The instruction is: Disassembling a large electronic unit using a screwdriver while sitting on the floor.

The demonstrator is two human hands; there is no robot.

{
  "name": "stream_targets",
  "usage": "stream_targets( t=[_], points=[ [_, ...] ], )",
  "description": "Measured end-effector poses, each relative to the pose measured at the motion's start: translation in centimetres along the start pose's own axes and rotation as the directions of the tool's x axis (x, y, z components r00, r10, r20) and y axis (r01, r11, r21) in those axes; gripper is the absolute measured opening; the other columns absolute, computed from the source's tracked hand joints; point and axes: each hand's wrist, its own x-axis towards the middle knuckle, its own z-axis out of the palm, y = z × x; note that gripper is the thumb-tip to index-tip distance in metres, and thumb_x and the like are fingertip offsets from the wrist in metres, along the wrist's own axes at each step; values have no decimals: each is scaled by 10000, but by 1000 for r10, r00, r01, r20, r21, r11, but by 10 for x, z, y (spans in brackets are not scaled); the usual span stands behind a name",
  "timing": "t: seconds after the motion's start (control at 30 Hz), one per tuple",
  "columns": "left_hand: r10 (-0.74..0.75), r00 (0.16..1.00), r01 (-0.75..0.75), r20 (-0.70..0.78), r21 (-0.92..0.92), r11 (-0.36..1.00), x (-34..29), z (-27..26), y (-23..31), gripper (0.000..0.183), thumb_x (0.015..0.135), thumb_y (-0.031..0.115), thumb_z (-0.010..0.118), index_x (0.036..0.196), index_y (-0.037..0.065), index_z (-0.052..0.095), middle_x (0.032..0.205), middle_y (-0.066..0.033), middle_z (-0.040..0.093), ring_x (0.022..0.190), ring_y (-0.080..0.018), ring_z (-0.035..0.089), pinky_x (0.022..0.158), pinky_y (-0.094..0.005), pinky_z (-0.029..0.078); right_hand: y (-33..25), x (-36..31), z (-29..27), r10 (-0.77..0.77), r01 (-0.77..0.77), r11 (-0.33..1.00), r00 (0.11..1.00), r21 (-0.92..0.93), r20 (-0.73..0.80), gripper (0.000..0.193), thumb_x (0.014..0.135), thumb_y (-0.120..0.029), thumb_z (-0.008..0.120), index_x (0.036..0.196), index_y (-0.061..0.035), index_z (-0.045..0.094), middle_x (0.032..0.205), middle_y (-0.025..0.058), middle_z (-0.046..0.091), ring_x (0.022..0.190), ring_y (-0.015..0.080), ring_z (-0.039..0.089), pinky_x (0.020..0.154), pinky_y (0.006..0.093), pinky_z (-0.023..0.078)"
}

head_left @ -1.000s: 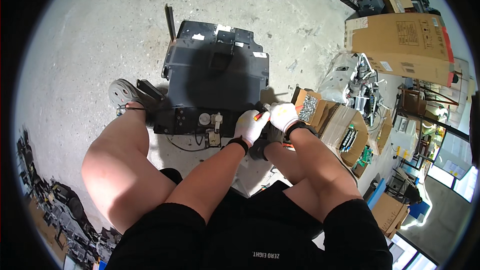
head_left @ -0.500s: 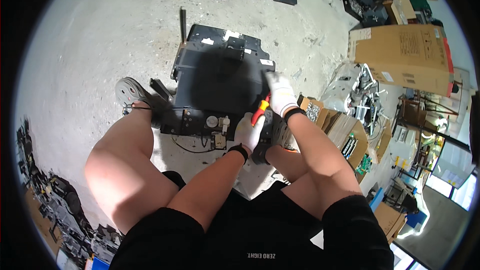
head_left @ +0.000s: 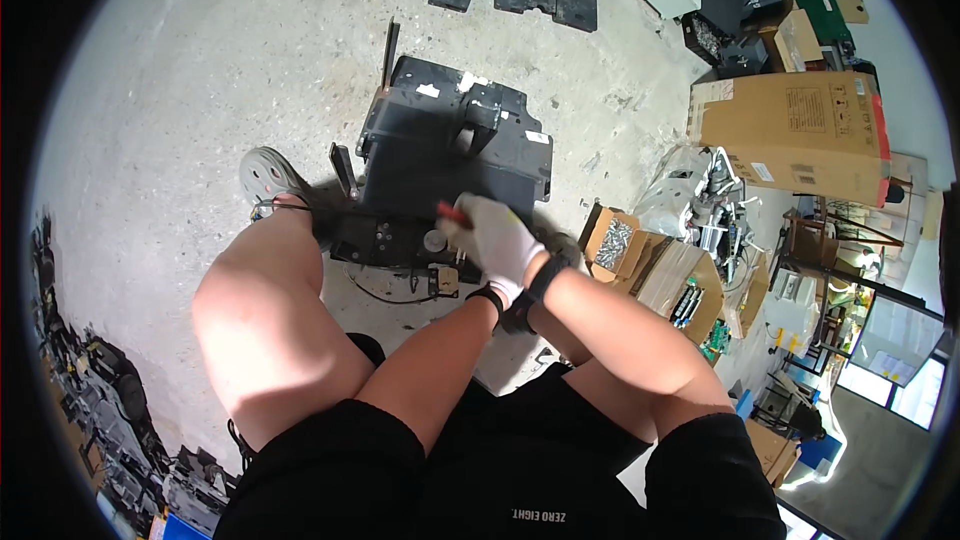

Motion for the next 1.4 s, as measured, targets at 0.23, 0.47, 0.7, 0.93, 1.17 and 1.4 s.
stream_targets(
  t=[0.23, 0.47, 0.7, 0.93, 1.17, 1.4],
  points=[
    [-50, 995, 48, 88, 23, 999, -16, 12, 33, 185, 994, 238, 529, 1090, 94, 595, 1067, -102, 599, 1003, -237, 635, 925, -371, 518, 20, -103, -24, -172, 222, 897, 972, -382, 160, 179, 821, -196, 664, 947, -76, 707, 1108, 163, 593, 1003, 341, 606, 855, 446, 521],
    [96, 995, -40, -37, 724, 689, -68, 96, 126, 59, 939, 105, 628, 929, 47, 629, 881, -43, 670, 819, -152, 635, 775, -311, 523, 125, -151, -85, -273, 308, 951, 852, -5, 447, 514, 801, 37, 564, 1286, -112, 648, 1406, 189, 546, 1035, 326, 673, 898, 367, 538],
    [150, 988, -130, 23, 640, 757, -56, 70, 107, 111, 896, 147, 719, 915, 57, 657, 823, -42, 668, 776, -135, 615, 752, -302, 508, 112, -147, -96, 192, -529, 804, 664, 272, 723, 392, 887, -73, 603, 1277, -50, 581, 970, 71, 639, 720, 129, 658, 626, 292, 579],
    [-98, 958, -188, 270, 848, 496, -61, 74, 139, 203, 827, 196, 789, 872, 62, 643, 767, -54, 644, 747, -170, 618, 748, -323, 505, 196, -149, -130, 180, -33, 949, 874, -313, 452, 562, 790, -40, 624, 1344, -59, 532, 965, 201, 692, 798, 319, 717, 726, 416, 567],
    [-237, 849, -429, 473, 877, 214, -74, 87, 158, 351, 817, 348, 746, 887, 18, 649, 843, -210, 676, 838, -436, 628, 741, -483, 490, 222, -63, -142, 210, 0, 665, 960, -747, 186, 259, 837, -118, 586, 1040, -154, 742, 1053, 133, 722, 1038, 323, 679, 901, 435, 534],
    [-203, 936, -292, 289, 956, 16, -58, 81, 138, 400, 847, 416, 669, 826, 17, 684, 843, -225, 687, 863, -425, 650, 792, -483, 510, 43, -32, -123, -221, 180, 510, 972, -841, 74, 77, 754, -178, 657, 813, -148, 698, 842, 44, 647, 898, 244, 639, 790, 382, 465]
  ],
)
